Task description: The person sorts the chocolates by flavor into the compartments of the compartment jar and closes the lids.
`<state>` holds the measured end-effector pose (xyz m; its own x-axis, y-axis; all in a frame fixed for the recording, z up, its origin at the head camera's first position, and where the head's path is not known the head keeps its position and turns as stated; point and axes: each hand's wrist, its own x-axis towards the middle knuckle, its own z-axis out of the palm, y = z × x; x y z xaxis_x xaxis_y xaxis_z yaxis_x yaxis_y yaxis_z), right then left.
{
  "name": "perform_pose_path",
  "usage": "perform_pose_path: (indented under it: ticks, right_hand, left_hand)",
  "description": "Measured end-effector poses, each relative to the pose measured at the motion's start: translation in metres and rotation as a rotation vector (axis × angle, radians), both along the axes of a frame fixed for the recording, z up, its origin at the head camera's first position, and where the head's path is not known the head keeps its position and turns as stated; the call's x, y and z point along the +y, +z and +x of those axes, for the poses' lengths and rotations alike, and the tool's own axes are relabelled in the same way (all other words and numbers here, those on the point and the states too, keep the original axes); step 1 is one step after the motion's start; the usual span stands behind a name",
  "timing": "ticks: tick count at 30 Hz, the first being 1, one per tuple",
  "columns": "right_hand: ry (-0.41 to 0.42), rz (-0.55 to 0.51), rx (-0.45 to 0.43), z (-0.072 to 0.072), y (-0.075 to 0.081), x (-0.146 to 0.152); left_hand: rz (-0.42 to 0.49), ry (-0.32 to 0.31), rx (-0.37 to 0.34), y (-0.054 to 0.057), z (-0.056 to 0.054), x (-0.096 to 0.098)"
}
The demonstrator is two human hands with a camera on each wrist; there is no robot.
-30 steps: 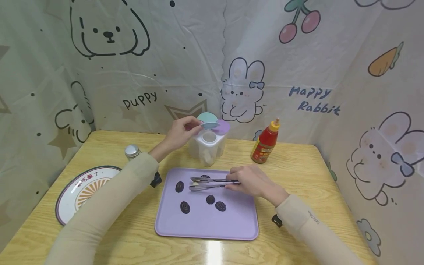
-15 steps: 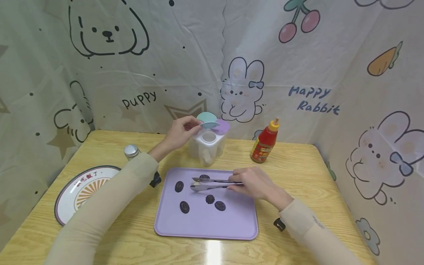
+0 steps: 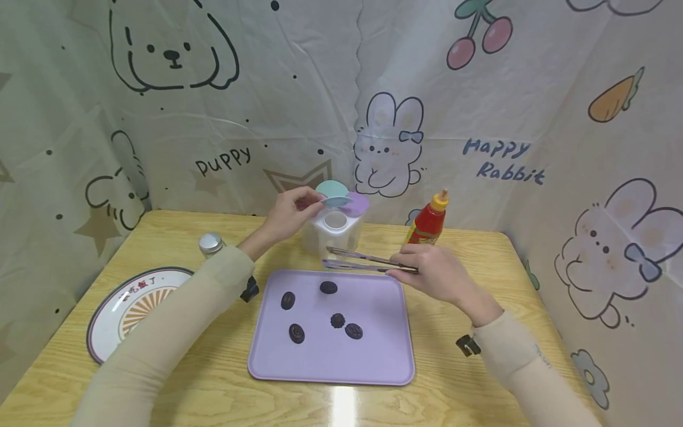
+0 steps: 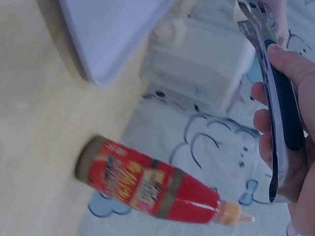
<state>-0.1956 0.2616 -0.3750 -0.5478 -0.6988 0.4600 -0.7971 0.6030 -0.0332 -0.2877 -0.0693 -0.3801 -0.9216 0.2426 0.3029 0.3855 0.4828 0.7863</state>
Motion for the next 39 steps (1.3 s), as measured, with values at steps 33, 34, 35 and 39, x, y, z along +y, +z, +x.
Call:
perform_pose_path:
  ticks: [33, 34, 35, 39]
  right_hand:
    - [-0.147, -0.018, -0.003, -0.046, 0.034, 0.001]
    - [-0.153, -0.018, -0.013, -0.045, 0.035, 0.002]
    - [-0.161, -0.019, -0.016, -0.043, 0.036, 0.003]
    - [-0.181, -0.021, -0.029, -0.034, 0.037, 0.011]
  left_hand:
    - [0.010, -0.005, -0.024, 0.000, 0.000, 0.000]
    - [0.010, -0.004, -0.024, 0.000, 0.000, 0.000]
    - [0.009, -0.004, -0.024, 0.000, 0.000, 0.000]
    - [0.008, 0.000, -0.028, 0.001, 0.001, 0.000]
